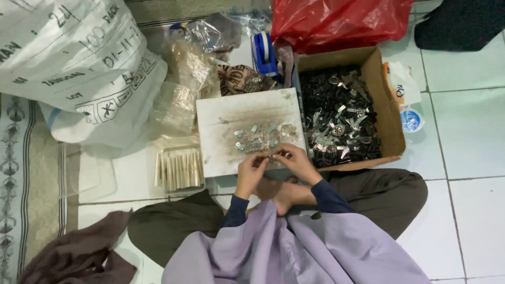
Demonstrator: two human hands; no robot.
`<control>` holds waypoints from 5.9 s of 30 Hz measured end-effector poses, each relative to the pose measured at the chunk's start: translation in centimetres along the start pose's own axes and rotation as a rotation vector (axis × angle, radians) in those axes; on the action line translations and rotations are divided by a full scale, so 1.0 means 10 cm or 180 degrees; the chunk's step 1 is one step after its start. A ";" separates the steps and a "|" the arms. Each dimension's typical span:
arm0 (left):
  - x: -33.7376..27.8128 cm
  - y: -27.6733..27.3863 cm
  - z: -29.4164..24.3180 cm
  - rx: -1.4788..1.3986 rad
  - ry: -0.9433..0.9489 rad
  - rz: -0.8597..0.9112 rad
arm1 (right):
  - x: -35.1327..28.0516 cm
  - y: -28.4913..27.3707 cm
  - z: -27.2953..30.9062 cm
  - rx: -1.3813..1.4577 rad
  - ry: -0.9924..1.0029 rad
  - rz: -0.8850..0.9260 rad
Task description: Sorting and arranging small metal clips from a box onto a white board for inspection or assembly
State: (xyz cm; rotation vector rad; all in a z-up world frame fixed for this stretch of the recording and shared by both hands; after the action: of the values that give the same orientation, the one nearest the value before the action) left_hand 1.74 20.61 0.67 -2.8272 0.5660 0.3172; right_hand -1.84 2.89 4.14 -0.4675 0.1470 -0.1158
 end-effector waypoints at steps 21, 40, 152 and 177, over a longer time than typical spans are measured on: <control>-0.22 -0.73 0.57 0.1970 0.0589 -0.1594 | 0.21 1.07 0.14 -0.2667 -0.0757 -0.0064; -0.18 -0.59 0.50 0.1927 0.0741 -0.1561 | 0.19 0.99 0.04 -0.2702 -0.1057 -0.0574; 1.07 2.36 -0.18 0.0296 0.0230 0.0847 | -0.03 -1.20 -2.14 0.2115 0.1555 -0.1833; 1.13 2.38 -0.04 -0.0189 -0.0374 0.1145 | -0.14 -1.24 -1.89 0.1542 0.0668 -0.1843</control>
State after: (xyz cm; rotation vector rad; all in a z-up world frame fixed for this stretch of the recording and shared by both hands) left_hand 2.47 -4.74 -6.40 -2.7271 1.0548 0.5685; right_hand -7.32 -16.22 -6.73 0.0005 0.1794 -0.7528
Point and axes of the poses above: each hand's wrist, its own x-axis towards the middle knuckle, its own y-axis out of the palm, z = x × y, the point moved 3 cm from there along x, towards the middle knuckle, and after that the axes turned 6 degrees about -x, right-handed, at the moved point
